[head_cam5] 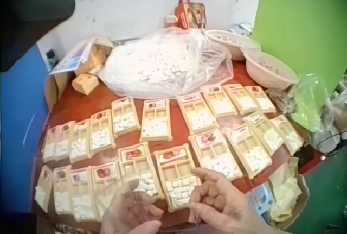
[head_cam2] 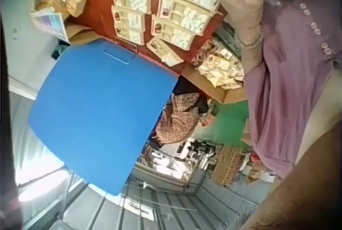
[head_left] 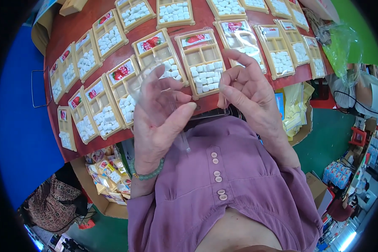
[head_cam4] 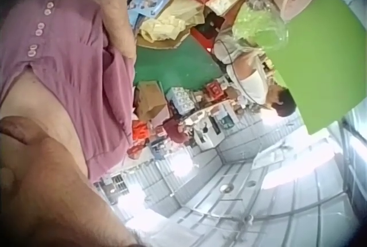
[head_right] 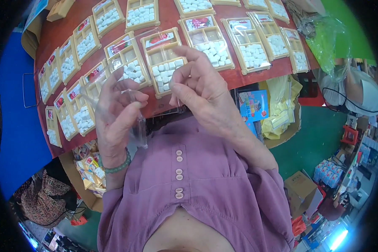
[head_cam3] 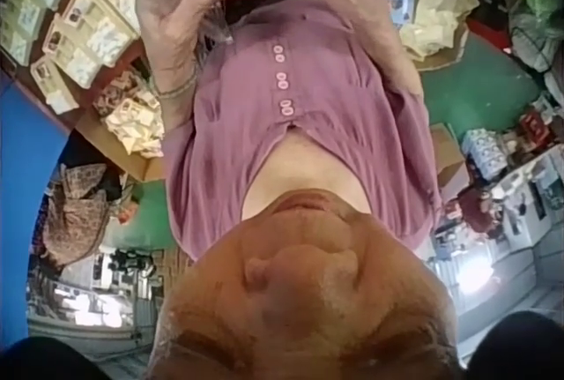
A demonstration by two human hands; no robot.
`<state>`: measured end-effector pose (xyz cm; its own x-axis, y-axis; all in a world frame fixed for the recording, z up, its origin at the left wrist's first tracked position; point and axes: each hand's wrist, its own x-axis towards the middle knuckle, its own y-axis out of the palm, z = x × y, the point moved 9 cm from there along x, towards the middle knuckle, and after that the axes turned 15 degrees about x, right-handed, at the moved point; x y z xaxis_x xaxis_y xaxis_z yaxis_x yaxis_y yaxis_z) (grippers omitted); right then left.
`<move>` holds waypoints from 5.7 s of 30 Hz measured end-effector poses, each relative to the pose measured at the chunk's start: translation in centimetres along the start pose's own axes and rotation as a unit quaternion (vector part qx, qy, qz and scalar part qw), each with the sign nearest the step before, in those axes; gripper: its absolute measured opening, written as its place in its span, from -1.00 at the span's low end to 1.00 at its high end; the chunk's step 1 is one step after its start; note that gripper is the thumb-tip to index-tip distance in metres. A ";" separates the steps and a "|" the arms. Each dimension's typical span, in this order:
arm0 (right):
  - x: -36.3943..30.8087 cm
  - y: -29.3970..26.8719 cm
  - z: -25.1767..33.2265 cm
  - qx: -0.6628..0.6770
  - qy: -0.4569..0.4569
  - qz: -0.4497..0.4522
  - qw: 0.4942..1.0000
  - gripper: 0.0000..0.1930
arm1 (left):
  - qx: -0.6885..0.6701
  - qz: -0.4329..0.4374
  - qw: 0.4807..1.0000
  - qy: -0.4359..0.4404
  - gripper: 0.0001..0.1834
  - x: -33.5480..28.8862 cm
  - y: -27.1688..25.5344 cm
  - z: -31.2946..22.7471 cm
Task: Packaging small white cubes from organized trays into plastic bags.
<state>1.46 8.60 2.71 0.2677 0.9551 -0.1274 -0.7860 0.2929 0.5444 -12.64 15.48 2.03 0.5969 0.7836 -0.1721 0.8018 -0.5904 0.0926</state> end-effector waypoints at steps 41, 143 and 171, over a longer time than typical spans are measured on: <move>2.0 0.1 1.7 -0.666 -0.227 -0.111 0.702 -0.76 | 0.450 0.112 0.871 0.164 -0.04 -0.1 3.6 -2.0; -1.6 1.4 -2.1 -0.005 0.081 0.144 0.986 -0.73 | -0.116 -0.096 0.988 -0.016 -0.40 -1.9 -0.9 2.9; 1.5 -9.8 16.0 -0.688 -0.260 -0.201 0.648 -0.81 | -0.218 -0.108 0.968 0.061 -0.49 -2.4 -6.8 0.7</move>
<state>18.50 6.47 10.44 0.4758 0.7492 0.4608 -0.2519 0.6180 -0.7447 -19.57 17.46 1.16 0.3915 0.9124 -0.1191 0.8281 -0.2930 0.4779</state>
